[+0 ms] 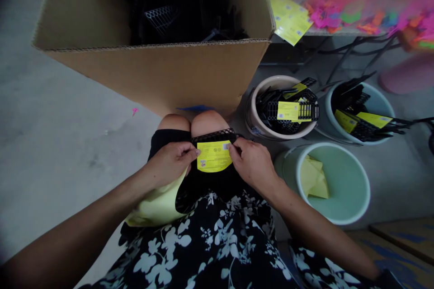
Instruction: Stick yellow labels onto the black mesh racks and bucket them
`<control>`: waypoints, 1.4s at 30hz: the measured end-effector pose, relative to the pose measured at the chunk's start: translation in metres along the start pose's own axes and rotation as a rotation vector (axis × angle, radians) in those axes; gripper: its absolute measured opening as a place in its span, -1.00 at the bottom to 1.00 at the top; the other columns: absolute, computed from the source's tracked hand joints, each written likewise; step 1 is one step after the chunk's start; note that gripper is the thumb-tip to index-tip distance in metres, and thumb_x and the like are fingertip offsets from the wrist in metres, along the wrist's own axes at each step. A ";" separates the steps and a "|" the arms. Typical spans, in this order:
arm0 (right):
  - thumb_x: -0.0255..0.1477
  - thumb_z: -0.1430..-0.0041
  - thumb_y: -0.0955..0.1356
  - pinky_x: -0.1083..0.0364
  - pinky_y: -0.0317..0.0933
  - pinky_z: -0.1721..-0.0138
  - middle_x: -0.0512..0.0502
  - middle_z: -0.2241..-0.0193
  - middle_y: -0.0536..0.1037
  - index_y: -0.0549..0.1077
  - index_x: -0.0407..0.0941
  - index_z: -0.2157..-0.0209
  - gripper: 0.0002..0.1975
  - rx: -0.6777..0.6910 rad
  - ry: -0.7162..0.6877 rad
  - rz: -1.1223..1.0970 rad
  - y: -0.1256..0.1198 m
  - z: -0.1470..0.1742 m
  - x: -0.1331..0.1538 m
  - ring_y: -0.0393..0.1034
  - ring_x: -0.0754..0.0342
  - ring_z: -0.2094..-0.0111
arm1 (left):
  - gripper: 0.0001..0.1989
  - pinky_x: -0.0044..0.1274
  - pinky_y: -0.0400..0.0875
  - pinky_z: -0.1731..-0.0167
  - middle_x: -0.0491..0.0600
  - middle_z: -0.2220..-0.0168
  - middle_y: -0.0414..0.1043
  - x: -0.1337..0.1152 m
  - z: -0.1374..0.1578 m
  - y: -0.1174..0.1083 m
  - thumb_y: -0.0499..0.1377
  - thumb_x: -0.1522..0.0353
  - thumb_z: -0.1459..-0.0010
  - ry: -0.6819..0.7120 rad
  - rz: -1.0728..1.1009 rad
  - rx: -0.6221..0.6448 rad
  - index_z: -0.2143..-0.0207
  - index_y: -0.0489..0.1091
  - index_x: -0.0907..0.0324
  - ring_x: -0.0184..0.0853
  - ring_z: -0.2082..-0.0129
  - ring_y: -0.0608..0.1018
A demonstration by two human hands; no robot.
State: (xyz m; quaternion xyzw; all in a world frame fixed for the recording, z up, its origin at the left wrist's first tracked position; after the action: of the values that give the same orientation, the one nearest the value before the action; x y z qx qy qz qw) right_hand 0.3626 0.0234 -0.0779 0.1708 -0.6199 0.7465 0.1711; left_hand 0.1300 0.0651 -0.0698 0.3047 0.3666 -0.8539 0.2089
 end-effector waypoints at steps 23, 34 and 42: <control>-0.25 -0.37 0.37 0.07 0.09 0.38 -0.14 0.41 0.64 0.47 -0.12 0.23 -0.79 0.023 0.094 0.093 -0.006 -0.006 0.007 0.54 -0.07 0.38 | -0.70 -0.44 0.08 0.46 -0.04 0.47 0.52 -0.009 0.000 0.008 0.15 0.15 -0.31 0.019 -0.385 -0.215 0.43 0.39 0.10 -0.26 0.48 0.50; -0.29 -0.47 0.25 0.00 0.29 0.11 -0.21 0.17 0.59 0.47 -0.12 0.10 -0.76 -0.189 -0.081 0.098 -0.007 0.016 0.016 0.50 -0.10 0.12 | -0.60 -0.45 0.30 0.37 -0.02 0.18 0.67 -0.004 0.027 0.019 0.03 0.18 -0.47 0.233 -0.475 -0.223 -0.28 0.32 0.00 -0.20 0.29 0.66; -0.10 -0.49 0.19 -0.39 -0.34 -0.44 -0.28 -0.49 0.07 0.18 -0.10 -0.45 -0.36 -0.108 -0.183 0.337 0.027 0.029 0.029 -0.17 -0.31 -0.50 | -0.34 -0.43 0.32 0.41 0.11 0.11 0.66 -0.006 0.030 0.024 -0.05 -0.11 -0.41 0.250 -0.752 -0.127 -0.42 0.20 -0.05 -0.05 0.21 0.68</control>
State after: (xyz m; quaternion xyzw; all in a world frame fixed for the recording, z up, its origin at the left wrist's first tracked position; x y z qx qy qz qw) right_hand 0.3257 -0.0085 -0.0823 0.1222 -0.6919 0.7115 -0.0045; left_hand 0.1375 0.0274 -0.0610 0.2373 0.5274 -0.8026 -0.1462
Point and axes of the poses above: each hand's wrist, its own z-axis away from the middle knuckle, its own y-axis out of the palm, x = y × z, the point moved 3 cm from there along -z, towards the middle knuckle
